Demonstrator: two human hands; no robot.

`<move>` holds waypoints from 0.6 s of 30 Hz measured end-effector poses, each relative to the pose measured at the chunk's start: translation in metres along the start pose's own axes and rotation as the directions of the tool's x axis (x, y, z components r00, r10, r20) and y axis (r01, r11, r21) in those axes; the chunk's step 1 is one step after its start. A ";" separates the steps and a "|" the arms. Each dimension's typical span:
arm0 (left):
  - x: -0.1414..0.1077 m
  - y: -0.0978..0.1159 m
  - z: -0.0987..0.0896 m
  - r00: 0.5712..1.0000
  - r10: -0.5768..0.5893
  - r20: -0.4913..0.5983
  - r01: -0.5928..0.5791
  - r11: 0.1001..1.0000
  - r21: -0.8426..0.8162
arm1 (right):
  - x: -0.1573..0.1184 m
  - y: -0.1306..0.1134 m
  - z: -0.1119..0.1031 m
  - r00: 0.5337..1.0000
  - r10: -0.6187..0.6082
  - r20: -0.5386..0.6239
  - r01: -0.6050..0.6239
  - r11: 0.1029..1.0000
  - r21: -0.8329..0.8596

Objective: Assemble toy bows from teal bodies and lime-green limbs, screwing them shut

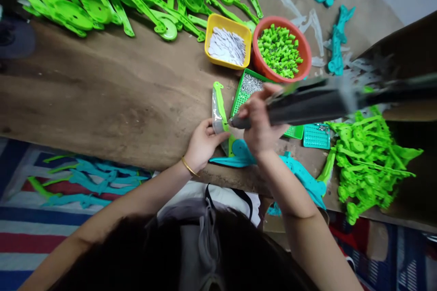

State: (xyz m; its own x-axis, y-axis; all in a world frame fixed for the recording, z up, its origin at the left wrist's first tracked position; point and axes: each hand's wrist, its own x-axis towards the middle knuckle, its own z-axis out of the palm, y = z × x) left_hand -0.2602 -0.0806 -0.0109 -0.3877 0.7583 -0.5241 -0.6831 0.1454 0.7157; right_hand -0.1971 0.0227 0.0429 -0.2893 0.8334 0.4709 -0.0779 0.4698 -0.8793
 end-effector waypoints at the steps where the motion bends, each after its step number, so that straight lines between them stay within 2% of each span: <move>1: -0.003 0.002 -0.001 1.000 0.000 -0.007 0.000 1.000 -0.007 | 0.011 -0.001 -0.003 0.995 -0.046 -0.089 0.048 0.999 0.024; 3: -0.009 0.006 -0.004 1.000 0.028 -0.010 -0.028 1.000 -0.013 | 0.034 0.005 -0.010 0.950 -0.146 -0.275 0.166 0.985 0.051; 5: -0.015 0.009 -0.006 0.999 0.029 0.021 -0.029 1.000 0.008 | 0.050 0.019 -0.016 0.925 -0.141 -0.354 0.163 0.986 0.034; 9: -0.018 0.008 -0.007 0.992 -0.079 0.094 0.071 0.994 0.078 | 0.057 0.049 -0.019 0.916 -0.079 -0.393 0.074 0.997 -0.029; 14: -0.013 0.002 -0.010 0.996 -0.054 0.071 0.048 0.996 0.079 | 0.052 0.064 -0.018 0.903 -0.083 -0.422 0.069 0.996 -0.047; 18: -0.013 0.001 -0.011 0.995 -0.051 0.083 0.044 0.995 0.086 | 0.052 0.072 -0.022 0.938 0.013 -0.347 -0.026 0.999 -0.032</move>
State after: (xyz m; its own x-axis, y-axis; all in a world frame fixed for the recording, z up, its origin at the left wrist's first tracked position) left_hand -0.2627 -0.0968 -0.0084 -0.2999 0.7999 -0.5198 -0.6437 0.2324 0.7291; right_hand -0.1971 0.1058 0.0053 0.0586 0.8888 0.4546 -0.0401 0.4571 -0.8885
